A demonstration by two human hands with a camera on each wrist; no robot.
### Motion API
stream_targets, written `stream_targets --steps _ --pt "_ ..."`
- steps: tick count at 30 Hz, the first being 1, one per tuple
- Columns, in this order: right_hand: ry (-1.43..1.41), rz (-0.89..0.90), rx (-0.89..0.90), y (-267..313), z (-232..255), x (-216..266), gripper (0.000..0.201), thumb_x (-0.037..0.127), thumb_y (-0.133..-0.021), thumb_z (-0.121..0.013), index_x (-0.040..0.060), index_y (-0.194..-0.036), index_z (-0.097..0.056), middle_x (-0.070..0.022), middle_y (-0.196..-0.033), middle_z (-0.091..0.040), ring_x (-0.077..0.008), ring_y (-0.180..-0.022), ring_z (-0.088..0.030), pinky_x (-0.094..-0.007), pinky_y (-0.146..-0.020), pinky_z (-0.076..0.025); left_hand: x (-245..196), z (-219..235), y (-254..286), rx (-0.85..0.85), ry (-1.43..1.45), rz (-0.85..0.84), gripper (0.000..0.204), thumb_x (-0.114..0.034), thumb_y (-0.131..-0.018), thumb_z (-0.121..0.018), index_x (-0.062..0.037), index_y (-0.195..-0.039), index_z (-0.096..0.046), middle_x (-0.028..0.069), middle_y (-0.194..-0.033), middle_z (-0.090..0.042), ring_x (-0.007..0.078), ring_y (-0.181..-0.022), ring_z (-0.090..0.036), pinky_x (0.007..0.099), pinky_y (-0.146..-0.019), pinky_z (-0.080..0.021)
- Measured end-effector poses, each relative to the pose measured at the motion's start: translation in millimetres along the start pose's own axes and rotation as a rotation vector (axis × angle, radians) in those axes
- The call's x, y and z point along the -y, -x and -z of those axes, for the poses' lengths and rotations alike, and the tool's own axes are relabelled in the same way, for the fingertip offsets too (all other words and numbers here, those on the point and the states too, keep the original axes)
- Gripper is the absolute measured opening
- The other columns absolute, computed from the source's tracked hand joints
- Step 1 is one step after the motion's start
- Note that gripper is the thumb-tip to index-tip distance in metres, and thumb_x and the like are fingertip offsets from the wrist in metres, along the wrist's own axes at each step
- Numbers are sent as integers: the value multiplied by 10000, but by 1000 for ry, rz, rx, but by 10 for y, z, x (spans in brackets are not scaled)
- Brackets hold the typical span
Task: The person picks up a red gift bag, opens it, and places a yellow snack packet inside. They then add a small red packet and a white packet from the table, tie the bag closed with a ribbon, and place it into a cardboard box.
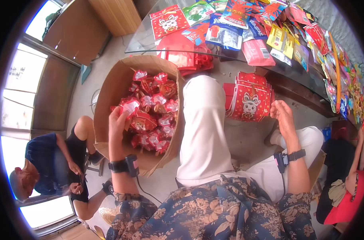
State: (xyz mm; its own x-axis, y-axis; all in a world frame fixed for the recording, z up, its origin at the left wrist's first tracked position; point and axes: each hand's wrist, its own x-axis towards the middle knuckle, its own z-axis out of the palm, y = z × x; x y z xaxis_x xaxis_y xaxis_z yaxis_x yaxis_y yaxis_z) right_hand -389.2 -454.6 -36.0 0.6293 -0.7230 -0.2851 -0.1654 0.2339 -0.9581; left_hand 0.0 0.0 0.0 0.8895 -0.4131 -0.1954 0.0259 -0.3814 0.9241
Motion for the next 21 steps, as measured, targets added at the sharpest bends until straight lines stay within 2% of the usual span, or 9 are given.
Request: stream_targets --steps 2,5,6,9,10,13,14,17,21 --pt "12 -17 -7 16 28 15 216 299 -1022 -579 102 -954 -637 20 -790 -634 -78 -693 -581 -232 -685 -485 320 -47 -94 -36 -74 34 119 -128 -934 -602 -22 -982 -627 13 -760 -606 61 -588 -530 219 -550 -464" --pt "2 -17 -2 -25 -57 -45 216 300 -1022 -578 104 -954 -636 21 -790 -632 -76 -692 -580 -230 -683 -483 835 21 -442 -168 -174 -21 128 -103 -878 -621 0 -937 -669 33 -815 -674 84 -687 -592 241 -611 -468" --pt "12 -20 -6 -19 -42 -45 216 300 -1021 -578 104 -953 -635 21 -791 -632 -75 -693 -580 -230 -683 -483 810 -123 -426 -199 -99 -33 160 -123 -867 -624 15 -936 -665 43 -807 -672 98 -696 -596 261 -628 -472" --pt "28 -21 -14 -19 -45 -53 216 299 -1021 -577 103 -952 -633 21 -793 -632 -74 -693 -582 -232 -683 -484 1017 -229 -621 -193 -166 -71 196 -147 -860 -629 19 -956 -667 60 -816 -678 121 -718 -609 286 -650 -482" --pt "38 -21 -14 -11 -48 -42 215 299 -1021 -576 103 -951 -633 20 -794 -632 -74 -693 -582 -232 -683 -484 1005 -307 -629 -193 -144 -39 217 -159 -859 -630 21 -974 -670 75 -837 -689 142 -736 -622 303 -672 -491" --pt "50 -25 0 -14 -42 -68 216 296 -1021 -572 101 -949 -631 19 -794 -632 -72 -693 -582 -235 -682 -484 1587 -378 -948 -207 -138 -51 120 -122 -918 -601 -32 -973 -659 16 -840 -662 92 -700 -611 251 -596 -485" --pt "50 -24 2 -25 -28 -74 217 296 -1022 -570 100 -949 -631 19 -794 -632 -72 -693 -581 -236 -681 -484 1702 -366 -1026 -240 -129 6 221 -154 -874 -610 24 -990 -672 74 -856 -690 145 -766 -630 296 -693 -493" --pt "91 -36 -15 8 -29 -40 216 289 -1023 -567 97 -948 -630 18 -794 -632 -69 -692 -580 -236 -679 -483 1164 -519 -737 -215 52 66 221 -150 -883 -602 33 -988 -669 83 -872 -696 174 -793 -637 315 -725 -499" --pt "100 -14 22 6 -38 -43 217 283 -1026 -561 92 -951 -631 17 -793 -631 -68 -693 -579 -235 -678 -482 1548 -509 -758 -295 -111 42 199 -163 -892 -611 13 -965 -668 70 -853 -679 147 -775 -620 292 -688 -480"
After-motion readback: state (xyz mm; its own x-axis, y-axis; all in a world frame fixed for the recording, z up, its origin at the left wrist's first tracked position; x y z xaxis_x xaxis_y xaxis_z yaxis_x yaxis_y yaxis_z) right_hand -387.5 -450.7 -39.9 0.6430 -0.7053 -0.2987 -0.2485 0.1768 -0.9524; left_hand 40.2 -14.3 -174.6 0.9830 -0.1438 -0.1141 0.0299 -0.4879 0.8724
